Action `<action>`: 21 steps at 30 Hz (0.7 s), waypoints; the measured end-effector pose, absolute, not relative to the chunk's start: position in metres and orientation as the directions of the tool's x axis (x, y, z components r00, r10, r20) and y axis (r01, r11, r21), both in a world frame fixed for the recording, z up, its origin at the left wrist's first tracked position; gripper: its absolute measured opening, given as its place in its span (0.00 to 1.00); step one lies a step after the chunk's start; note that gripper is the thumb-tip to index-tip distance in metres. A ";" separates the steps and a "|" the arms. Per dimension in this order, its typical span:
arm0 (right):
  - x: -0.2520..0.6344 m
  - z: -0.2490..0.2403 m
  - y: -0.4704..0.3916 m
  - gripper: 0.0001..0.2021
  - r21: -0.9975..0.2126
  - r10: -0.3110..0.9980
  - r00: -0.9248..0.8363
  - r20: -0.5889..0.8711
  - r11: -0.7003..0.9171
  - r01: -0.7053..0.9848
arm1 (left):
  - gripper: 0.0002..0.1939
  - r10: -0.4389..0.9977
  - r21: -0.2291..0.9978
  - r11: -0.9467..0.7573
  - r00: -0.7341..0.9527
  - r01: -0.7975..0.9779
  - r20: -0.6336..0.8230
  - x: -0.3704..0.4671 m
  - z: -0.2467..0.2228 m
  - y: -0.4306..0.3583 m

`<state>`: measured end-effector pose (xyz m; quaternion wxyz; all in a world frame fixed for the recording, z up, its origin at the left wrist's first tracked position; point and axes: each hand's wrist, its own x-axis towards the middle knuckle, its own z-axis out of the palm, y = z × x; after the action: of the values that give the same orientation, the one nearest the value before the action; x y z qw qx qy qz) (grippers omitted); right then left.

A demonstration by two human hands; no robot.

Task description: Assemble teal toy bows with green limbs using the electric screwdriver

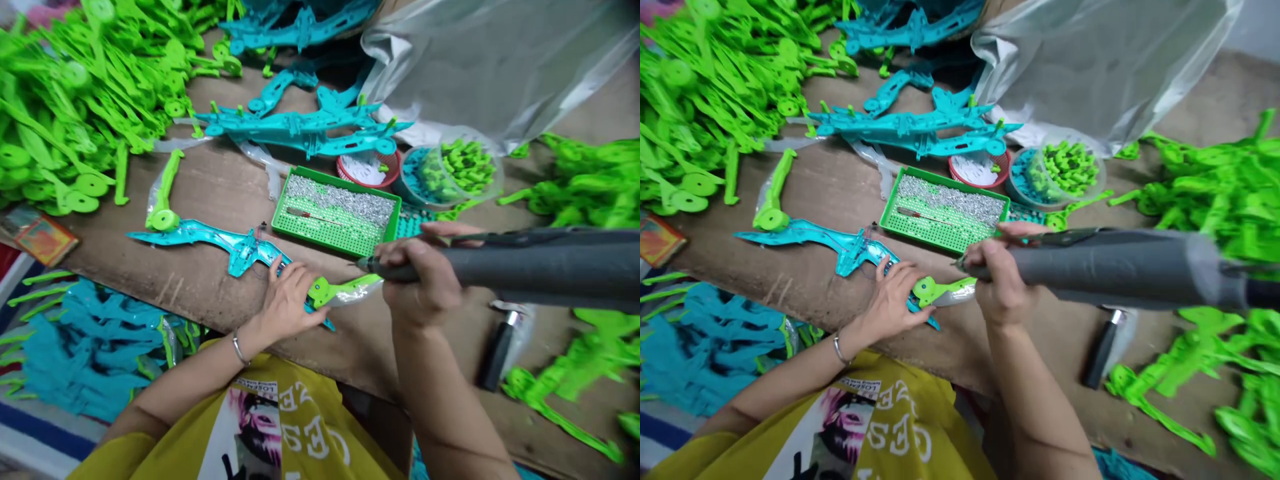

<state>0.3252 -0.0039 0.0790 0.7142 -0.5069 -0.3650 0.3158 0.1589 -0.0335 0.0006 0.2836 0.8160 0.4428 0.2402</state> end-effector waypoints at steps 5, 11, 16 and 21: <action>0.308 0.069 -0.050 0.09 -0.944 0.877 0.426 0.223 0.303 -0.129 | 0.23 0.847 0.660 -0.466 0.512 0.589 0.141 0.159 0.001 -0.034; 0.295 0.064 -0.059 0.09 -0.942 0.886 0.414 0.210 0.296 -0.156 | 0.21 0.849 0.648 -0.479 0.501 0.592 0.171 0.160 0.000 -0.035; 0.291 0.059 -0.059 0.07 -0.945 0.890 0.389 0.236 0.304 -0.122 | 0.20 0.851 0.654 -0.481 0.491 0.583 0.188 0.160 -0.002 -0.035; 0.289 0.054 -0.061 0.06 -0.949 0.881 0.430 0.195 0.280 -0.143 | 0.20 0.847 0.654 -0.486 0.496 0.580 0.191 0.160 -0.001 -0.034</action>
<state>0.2893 -0.0612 0.0537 0.6996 -0.4751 -0.3883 0.3662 0.1597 -0.0344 -0.0008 0.2631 0.8238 0.4331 0.2542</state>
